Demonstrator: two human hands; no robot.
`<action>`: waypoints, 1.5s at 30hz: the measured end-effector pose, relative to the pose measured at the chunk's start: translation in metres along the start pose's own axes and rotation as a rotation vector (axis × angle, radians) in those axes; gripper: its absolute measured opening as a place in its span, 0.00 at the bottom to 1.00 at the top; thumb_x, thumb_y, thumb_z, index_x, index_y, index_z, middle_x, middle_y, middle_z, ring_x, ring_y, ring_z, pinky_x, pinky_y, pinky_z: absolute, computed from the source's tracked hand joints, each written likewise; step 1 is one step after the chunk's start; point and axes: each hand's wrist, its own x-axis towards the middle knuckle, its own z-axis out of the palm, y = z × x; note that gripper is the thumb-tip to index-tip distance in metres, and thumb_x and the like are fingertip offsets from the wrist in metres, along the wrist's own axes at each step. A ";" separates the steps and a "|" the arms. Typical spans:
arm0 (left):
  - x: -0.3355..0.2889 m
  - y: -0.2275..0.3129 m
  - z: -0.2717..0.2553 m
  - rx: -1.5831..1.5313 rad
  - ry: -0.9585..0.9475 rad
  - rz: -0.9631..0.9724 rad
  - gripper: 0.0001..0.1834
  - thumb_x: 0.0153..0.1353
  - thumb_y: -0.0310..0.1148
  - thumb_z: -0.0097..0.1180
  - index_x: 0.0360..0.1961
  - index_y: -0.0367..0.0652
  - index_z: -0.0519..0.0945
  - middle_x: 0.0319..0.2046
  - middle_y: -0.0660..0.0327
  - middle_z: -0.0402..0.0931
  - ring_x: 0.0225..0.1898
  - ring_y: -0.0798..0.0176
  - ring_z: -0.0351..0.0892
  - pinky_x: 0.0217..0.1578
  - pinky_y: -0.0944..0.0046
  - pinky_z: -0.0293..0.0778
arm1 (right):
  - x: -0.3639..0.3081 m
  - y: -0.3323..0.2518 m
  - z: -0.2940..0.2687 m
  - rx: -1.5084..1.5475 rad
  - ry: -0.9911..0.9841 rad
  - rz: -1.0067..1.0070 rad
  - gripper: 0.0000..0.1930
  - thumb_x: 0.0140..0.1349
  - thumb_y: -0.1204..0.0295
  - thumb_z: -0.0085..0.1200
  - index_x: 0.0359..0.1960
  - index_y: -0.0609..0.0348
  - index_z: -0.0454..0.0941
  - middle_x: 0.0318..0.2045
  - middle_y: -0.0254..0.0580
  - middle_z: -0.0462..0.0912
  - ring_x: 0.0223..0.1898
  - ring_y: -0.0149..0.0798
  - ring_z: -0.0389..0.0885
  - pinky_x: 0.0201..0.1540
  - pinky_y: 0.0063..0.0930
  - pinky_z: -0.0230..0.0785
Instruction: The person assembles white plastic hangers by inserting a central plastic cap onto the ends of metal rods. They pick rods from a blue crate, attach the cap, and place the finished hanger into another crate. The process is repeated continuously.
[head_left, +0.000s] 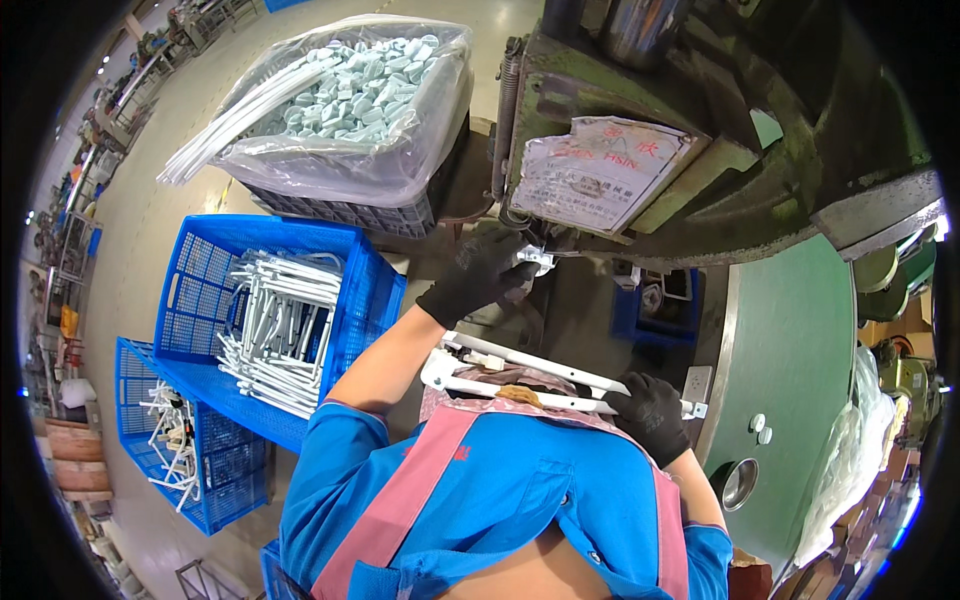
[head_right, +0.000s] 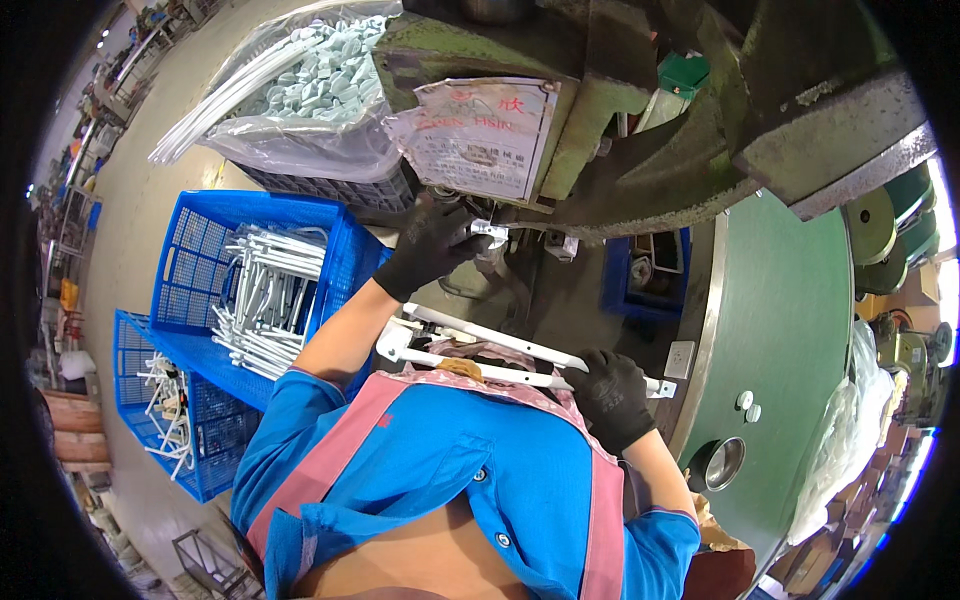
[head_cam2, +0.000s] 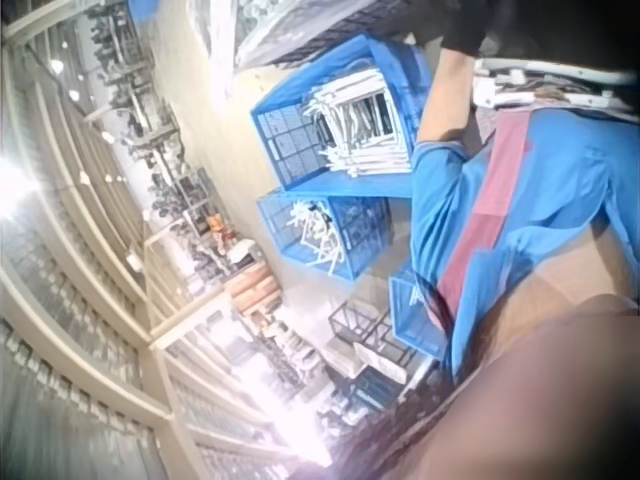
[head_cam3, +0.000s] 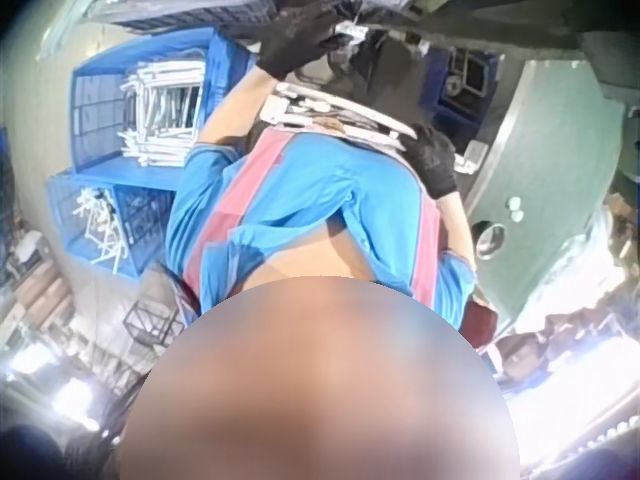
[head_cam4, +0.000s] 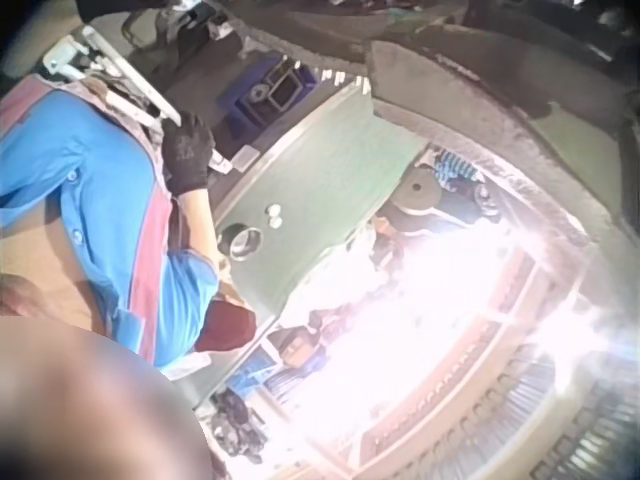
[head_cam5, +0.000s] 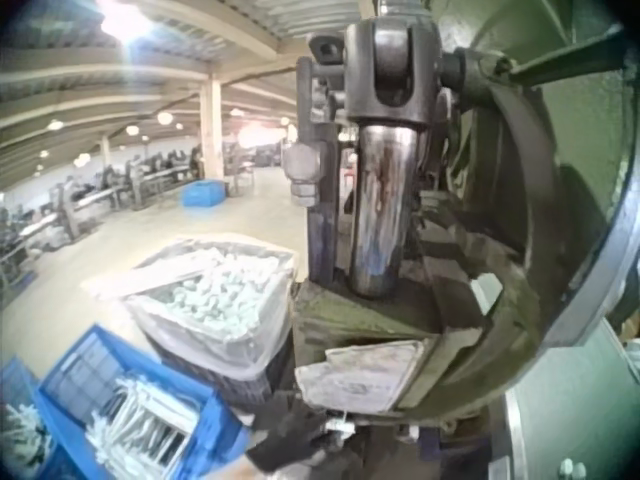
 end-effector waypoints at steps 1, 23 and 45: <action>0.002 0.004 -0.004 -0.036 -0.022 -0.057 0.18 0.52 0.30 0.63 0.44 0.40 0.75 0.36 0.50 0.76 0.39 0.47 0.76 0.39 0.54 0.71 | 0.000 0.001 0.003 -0.004 0.059 -0.020 0.10 0.44 0.66 0.61 0.31 0.46 0.81 0.35 0.39 0.78 0.36 0.43 0.79 0.33 0.36 0.71; -0.031 -0.053 -0.084 -0.154 -0.343 -0.404 0.24 0.50 0.43 0.68 0.44 0.38 0.80 0.37 0.48 0.80 0.40 0.49 0.81 0.42 0.56 0.74 | 0.077 0.002 0.001 -0.063 0.172 0.038 0.04 0.48 0.67 0.58 0.25 0.49 0.81 0.32 0.35 0.80 0.30 0.41 0.80 0.29 0.37 0.73; -0.046 -0.112 -0.078 -0.201 -0.194 -0.611 0.13 0.55 0.37 0.60 0.37 0.40 0.83 0.27 0.53 0.80 0.30 0.58 0.80 0.34 0.61 0.73 | 0.137 0.034 0.056 0.295 0.213 0.091 0.17 0.44 0.77 0.59 0.39 0.52 0.82 0.40 0.49 0.80 0.40 0.55 0.78 0.44 0.45 0.70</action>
